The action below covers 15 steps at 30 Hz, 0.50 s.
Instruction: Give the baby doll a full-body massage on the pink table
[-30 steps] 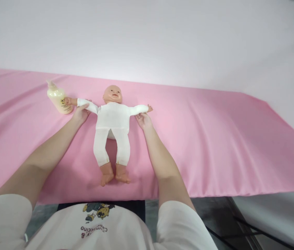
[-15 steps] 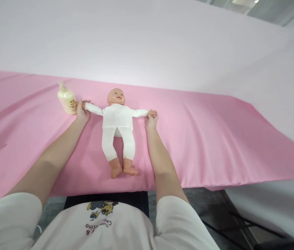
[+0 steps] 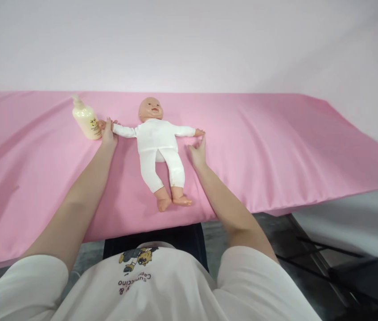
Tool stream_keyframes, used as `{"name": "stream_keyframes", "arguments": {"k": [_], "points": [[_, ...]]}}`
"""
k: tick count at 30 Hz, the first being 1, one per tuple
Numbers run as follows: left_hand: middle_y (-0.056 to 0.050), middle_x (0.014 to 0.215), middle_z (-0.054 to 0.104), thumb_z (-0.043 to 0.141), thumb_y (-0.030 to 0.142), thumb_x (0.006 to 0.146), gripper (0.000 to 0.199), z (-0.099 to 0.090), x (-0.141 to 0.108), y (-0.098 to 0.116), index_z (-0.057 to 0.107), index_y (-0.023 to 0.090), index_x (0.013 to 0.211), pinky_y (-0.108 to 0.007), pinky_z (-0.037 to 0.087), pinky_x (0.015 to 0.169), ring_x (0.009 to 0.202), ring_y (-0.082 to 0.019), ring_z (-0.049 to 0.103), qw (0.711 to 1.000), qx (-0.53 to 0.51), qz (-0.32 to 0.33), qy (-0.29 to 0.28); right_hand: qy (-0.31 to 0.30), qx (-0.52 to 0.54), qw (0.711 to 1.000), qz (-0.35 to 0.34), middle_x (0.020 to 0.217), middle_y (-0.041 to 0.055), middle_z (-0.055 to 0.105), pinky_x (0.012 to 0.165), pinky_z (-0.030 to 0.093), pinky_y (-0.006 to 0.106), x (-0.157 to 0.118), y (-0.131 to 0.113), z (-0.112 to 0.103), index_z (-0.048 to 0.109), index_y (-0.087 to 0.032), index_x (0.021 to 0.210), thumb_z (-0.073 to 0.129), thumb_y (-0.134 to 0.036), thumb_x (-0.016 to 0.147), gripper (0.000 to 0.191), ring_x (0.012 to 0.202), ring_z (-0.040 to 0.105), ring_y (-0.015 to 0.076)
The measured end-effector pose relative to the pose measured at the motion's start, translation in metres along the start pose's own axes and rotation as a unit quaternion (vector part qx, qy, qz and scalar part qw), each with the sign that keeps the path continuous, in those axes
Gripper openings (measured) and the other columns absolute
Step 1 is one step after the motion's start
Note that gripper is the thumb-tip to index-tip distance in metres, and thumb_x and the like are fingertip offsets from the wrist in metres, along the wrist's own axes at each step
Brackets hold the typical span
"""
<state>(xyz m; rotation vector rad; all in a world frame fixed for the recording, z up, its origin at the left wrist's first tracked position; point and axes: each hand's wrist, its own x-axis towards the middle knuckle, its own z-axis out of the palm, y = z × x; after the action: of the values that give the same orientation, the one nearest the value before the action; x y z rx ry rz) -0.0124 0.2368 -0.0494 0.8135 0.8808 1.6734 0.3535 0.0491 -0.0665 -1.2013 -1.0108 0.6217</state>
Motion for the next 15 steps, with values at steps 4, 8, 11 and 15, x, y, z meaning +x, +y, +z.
{"name": "stream_keyframes", "arguments": {"k": [4, 8, 11, 15], "points": [[-0.01, 0.118, 0.07, 0.055, 0.048, 0.106, 0.027, -0.001, 0.006, -0.007, 0.056, 0.022, 0.11, -0.04, 0.058, 0.101, 0.114, -0.02, 0.072, 1.0, 0.024, -0.005, 0.014, -0.005, 0.018, 0.993, 0.12, 0.174, 0.0131, 0.028, 0.131, 0.037, 0.053, -0.052, -0.027, -0.005, 0.027, -0.03, 0.161, 0.082, -0.039, 0.073, 0.104, 0.155, 0.045, 0.0286], [-0.009, 0.11, 0.07, 0.061, 0.051, 0.104, 0.033, -0.001, 0.008, -0.01, 0.06, 0.018, 0.097, -0.04, 0.056, 0.101, 0.12, -0.021, 0.07, 1.0, 0.017, 0.015, -0.008, -0.048, 0.089, 0.974, 0.201, 0.153, 0.011, 0.058, 0.123, 0.05, 0.048, -0.099, -0.059, -0.006, 0.029, -0.032, 0.159, 0.084, -0.035, 0.077, 0.099, 0.138, 0.063, 0.0235], [-0.009, 0.112, 0.071, 0.075, 0.046, 0.095, 0.029, 0.001, 0.006, -0.009, 0.061, 0.021, 0.097, -0.04, 0.059, 0.102, 0.119, -0.023, 0.071, 1.0, -0.019, 0.005, 0.012, -0.126, 0.124, 0.94, 0.291, 0.129, 0.0064, 0.073, 0.103, 0.065, 0.041, -0.121, -0.083, -0.007, 0.049, -0.03, 0.145, 0.082, -0.033, 0.083, 0.071, 0.117, 0.073, 0.023], [-0.01, 0.12, 0.069, 0.077, 0.045, 0.092, 0.038, 0.004, 0.002, -0.006, 0.064, 0.024, 0.121, -0.046, 0.057, 0.11, 0.131, -0.029, 0.068, 0.998, -0.047, -0.007, 0.037, -0.231, 0.177, 0.889, 0.354, 0.108, 0.0006, 0.077, 0.079, 0.067, 0.026, -0.134, -0.104, -0.012, 0.067, -0.027, 0.122, 0.082, -0.026, 0.083, 0.042, 0.094, 0.075, 0.0179]]}}
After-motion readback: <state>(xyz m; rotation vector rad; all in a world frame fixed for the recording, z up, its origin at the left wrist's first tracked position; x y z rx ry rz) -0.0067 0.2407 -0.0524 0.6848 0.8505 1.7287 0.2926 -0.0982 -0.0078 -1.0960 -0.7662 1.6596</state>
